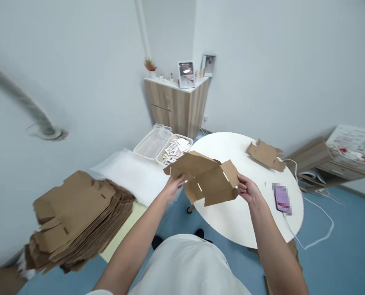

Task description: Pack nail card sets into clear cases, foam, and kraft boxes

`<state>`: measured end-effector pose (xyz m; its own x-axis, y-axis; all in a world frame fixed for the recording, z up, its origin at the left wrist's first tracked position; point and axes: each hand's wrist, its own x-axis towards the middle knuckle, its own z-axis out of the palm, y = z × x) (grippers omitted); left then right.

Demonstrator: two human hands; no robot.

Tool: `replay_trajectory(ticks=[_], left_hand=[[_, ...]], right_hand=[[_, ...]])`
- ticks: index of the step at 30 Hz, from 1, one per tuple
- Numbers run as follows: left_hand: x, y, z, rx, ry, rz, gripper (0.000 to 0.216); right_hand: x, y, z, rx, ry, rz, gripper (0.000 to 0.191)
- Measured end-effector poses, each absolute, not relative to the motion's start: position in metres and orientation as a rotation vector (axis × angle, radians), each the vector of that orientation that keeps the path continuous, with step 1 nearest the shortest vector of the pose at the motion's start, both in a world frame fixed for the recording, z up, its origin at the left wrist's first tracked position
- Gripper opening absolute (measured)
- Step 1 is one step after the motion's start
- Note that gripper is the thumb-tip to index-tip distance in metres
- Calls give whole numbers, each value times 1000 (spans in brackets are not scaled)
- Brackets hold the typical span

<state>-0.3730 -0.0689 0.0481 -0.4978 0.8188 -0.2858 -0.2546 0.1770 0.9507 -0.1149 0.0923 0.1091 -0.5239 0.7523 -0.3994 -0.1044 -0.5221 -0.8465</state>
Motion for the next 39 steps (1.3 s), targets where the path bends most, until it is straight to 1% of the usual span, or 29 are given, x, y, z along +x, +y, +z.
replay_trajectory(ticks=[3,6,9,14,16,20,22,25,30,32,35,37,39], left_hand=[[-337,-36,41,581,1552,1491,34],[-311,-8,30,671,1663,1480,24],[-292,12,20,769,1773,1302,14],[-272,39,4,979,1845,1010,7],[-268,50,-1,1042,1886,949,12],[-262,75,-13,1066,1973,885,30],[-260,86,-19,1062,1983,853,35],[-259,101,-30,1077,1960,819,36],[-257,118,-47,1087,1882,810,31],[-257,119,-48,1085,1827,808,33],[-260,108,-43,1196,1797,794,43],[-261,90,-36,1387,1838,771,51],[-259,67,-31,1638,1809,728,54]], right_hand=[[-64,99,85,-1172,-904,2025,15],[-21,98,63,-1274,-858,1882,16],[10,91,45,-1411,-865,1690,19],[37,73,18,-1635,-839,1468,18],[41,65,6,-1729,-882,1381,18],[44,53,-16,-1855,-1104,1143,23],[42,49,-23,-1919,-1178,1055,22],[37,46,-31,-2009,-1202,1062,23],[30,45,-38,-2103,-1167,1075,24],[30,45,-39,-2152,-1168,1067,25],[34,45,-39,-2234,-1242,1049,28],[36,48,-38,-2295,-1293,981,35],[37,58,-35,-2310,-1336,905,46]])
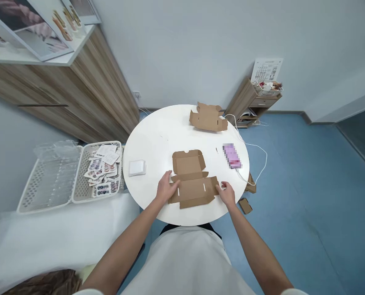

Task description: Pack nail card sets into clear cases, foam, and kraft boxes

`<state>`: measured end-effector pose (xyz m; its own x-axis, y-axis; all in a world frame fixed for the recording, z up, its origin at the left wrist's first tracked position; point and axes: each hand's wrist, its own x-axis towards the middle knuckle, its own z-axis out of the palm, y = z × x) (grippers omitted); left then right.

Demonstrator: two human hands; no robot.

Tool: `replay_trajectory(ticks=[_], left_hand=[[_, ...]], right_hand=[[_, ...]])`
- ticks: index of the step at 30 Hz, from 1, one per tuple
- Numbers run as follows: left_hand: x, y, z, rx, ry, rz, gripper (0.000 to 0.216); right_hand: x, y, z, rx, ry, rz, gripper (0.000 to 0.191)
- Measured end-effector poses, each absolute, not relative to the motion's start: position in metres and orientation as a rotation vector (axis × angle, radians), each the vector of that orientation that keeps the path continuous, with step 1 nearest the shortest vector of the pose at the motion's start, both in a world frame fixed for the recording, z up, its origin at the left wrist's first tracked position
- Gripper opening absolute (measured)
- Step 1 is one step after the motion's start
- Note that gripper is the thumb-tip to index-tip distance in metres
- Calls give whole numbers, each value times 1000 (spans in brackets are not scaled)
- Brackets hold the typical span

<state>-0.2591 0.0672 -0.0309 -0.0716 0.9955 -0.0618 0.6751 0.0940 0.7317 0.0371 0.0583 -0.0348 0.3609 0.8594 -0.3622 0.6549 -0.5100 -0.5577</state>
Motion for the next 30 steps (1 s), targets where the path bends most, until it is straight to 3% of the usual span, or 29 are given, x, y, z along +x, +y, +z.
replay_trajectory(ticks=[4,9,16,20,30], left_hand=[[-243,20,-28,2068,1586,502,60],[-223,-7,-38,2140,1579,305,56],[-214,-5,-44,2139,1736,203,46],[-208,7,-40,2159,1868,132,60],[-206,52,-29,2225,1903,-157,103]], right_hand=[[32,99,-27,-2149,-1459,1008,53],[15,160,-30,-1952,-1466,1334,51],[-1,194,-55,-1850,-1521,1493,28],[-2,197,-62,-1841,-1599,1422,20],[6,181,-57,-1790,-1664,1406,22]])
